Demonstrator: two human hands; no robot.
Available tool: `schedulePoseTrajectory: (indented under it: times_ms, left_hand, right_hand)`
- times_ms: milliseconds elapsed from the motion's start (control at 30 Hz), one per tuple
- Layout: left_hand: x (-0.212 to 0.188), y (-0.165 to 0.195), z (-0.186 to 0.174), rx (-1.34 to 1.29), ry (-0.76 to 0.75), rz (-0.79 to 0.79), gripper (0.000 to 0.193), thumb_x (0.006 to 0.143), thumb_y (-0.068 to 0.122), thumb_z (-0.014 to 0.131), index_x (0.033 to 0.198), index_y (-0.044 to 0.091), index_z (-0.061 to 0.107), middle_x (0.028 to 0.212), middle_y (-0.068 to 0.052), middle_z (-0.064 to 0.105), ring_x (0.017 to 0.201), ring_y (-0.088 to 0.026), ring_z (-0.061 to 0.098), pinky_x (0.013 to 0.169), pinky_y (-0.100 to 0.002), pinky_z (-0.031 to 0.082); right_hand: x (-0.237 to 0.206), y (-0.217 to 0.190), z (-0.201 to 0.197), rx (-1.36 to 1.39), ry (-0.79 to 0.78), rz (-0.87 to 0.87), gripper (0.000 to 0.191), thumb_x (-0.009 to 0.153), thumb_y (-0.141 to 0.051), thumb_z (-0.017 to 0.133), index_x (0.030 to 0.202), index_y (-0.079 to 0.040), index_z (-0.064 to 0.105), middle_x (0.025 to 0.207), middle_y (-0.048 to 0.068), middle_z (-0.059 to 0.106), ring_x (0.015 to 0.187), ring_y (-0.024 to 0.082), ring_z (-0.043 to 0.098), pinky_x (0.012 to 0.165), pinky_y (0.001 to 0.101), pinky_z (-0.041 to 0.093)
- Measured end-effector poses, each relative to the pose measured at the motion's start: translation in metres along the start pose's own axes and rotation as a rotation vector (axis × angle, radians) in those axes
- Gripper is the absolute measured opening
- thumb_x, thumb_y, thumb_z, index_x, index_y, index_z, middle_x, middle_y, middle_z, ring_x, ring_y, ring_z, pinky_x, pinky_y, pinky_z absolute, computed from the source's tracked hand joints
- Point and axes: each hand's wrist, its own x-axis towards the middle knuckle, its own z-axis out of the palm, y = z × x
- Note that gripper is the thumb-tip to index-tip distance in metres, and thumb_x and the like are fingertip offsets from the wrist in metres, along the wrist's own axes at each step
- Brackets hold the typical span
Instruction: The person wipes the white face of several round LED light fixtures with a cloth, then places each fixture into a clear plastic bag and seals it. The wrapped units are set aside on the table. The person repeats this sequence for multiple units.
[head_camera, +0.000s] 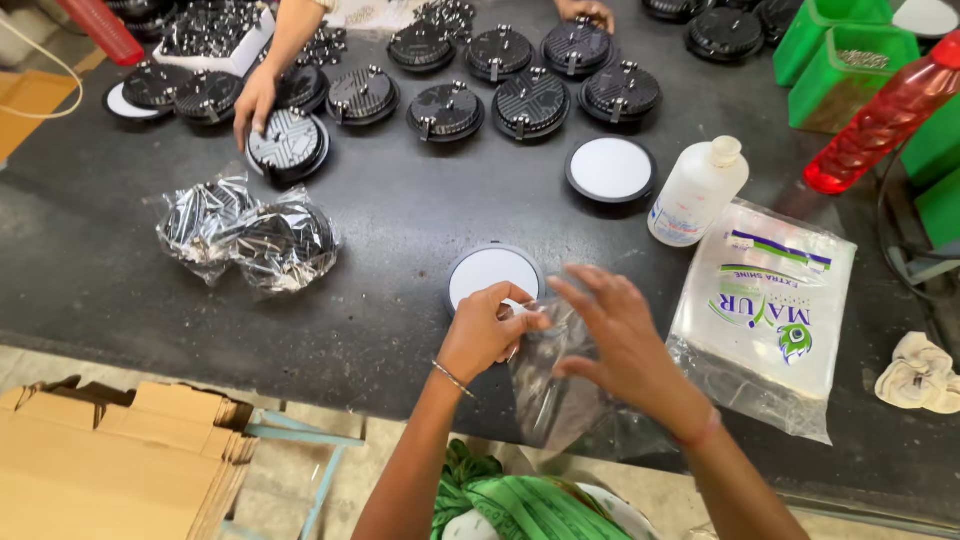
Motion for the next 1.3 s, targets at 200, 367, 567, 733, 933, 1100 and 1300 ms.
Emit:
schedulePoseTrajectory:
  times_ms: [200, 367, 567, 733, 933, 1100, 1300]
  left_hand:
    - [0.005, -0.013, -0.044, 0.039, -0.035, 0.117, 0.061, 0.062, 0.019, 0.093, 0.116, 0.012, 0.065, 0.066, -0.001, 0.062, 0.058, -0.006, 0.055, 0.053, -0.026, 0.047]
    - [0.018, -0.053, -0.06, 0.04, -0.008, 0.27, 0.045, 0.071, 0.017, 0.092, 0.114, 0.011, 0.078, 0.094, -0.005, 0.068, 0.075, -0.012, 0.061, 0.069, -0.029, 0.054]
    - [0.036, -0.073, -0.062, -0.179, 0.033, 0.372, 0.046, 0.08, 0.015, 0.085, 0.123, 0.01, 0.069, 0.122, -0.006, 0.072, 0.104, -0.015, 0.068, 0.09, -0.028, 0.055]
    - [0.042, -0.07, -0.058, 0.058, -0.003, 0.423, 0.043, 0.075, 0.016, 0.085, 0.117, 0.009, 0.074, 0.115, -0.005, 0.075, 0.097, -0.014, 0.072, 0.085, -0.028, 0.055]
    - [0.049, -0.053, -0.071, -0.039, 0.287, 0.309, 0.012, 0.096, 0.012, 0.069, 0.103, 0.011, 0.078, 0.086, -0.003, 0.068, 0.072, -0.014, 0.068, 0.066, -0.027, 0.057]
    - [0.044, -0.035, -0.07, 0.17, 0.349, 0.593, 0.012, 0.088, 0.003, 0.072, 0.098, 0.007, 0.079, 0.086, -0.008, 0.067, 0.072, -0.022, 0.066, 0.065, -0.032, 0.052]
    - [0.041, -0.041, -0.077, -0.107, 0.414, 0.49, 0.007, 0.084, 0.002, 0.074, 0.09, 0.003, 0.073, 0.083, -0.007, 0.076, 0.074, -0.013, 0.073, 0.068, -0.025, 0.056]
  right_hand:
    - [-0.031, 0.073, 0.06, 0.928, -0.003, 0.661, 0.026, 0.093, -0.005, 0.067, 0.118, -0.002, 0.07, 0.096, 0.002, 0.073, 0.091, 0.01, 0.068, 0.083, 0.0259, 0.056]
    - [-0.044, 0.091, 0.083, 1.096, 0.115, 0.894, 0.02, 0.099, -0.012, 0.066, 0.113, 0.001, 0.071, 0.08, 0.0, 0.063, 0.071, 0.008, 0.056, 0.066, 0.0241, 0.048]
    - [-0.038, 0.087, 0.107, 1.129, 0.195, 0.996, 0.017, 0.098, -0.016, 0.067, 0.104, -0.002, 0.07, 0.077, 0.001, 0.062, 0.065, 0.01, 0.056, 0.06, 0.0258, 0.049]
    - [-0.027, 0.083, 0.12, 1.204, 0.272, 1.056, 0.017, 0.097, -0.016, 0.067, 0.107, -0.002, 0.067, 0.09, -0.002, 0.067, 0.077, 0.005, 0.058, 0.067, 0.0221, 0.047]
    - [0.016, 0.049, 0.086, 0.318, 0.268, 0.49, 0.039, 0.085, -0.01, 0.068, 0.123, -0.003, 0.065, 0.121, 0.007, 0.064, 0.113, 0.02, 0.06, 0.096, 0.0326, 0.047]
    - [0.065, 0.025, 0.085, 0.164, 0.089, 0.237, 0.038, 0.078, -0.021, 0.081, 0.112, -0.007, 0.071, 0.115, 0.01, 0.07, 0.115, 0.026, 0.062, 0.11, 0.0452, 0.035]
    - [0.064, 0.029, 0.101, 0.419, 0.033, 0.553, 0.012, 0.079, -0.012, 0.08, 0.09, -0.008, 0.078, 0.086, 0.005, 0.079, 0.084, 0.015, 0.072, 0.09, 0.0331, 0.051]
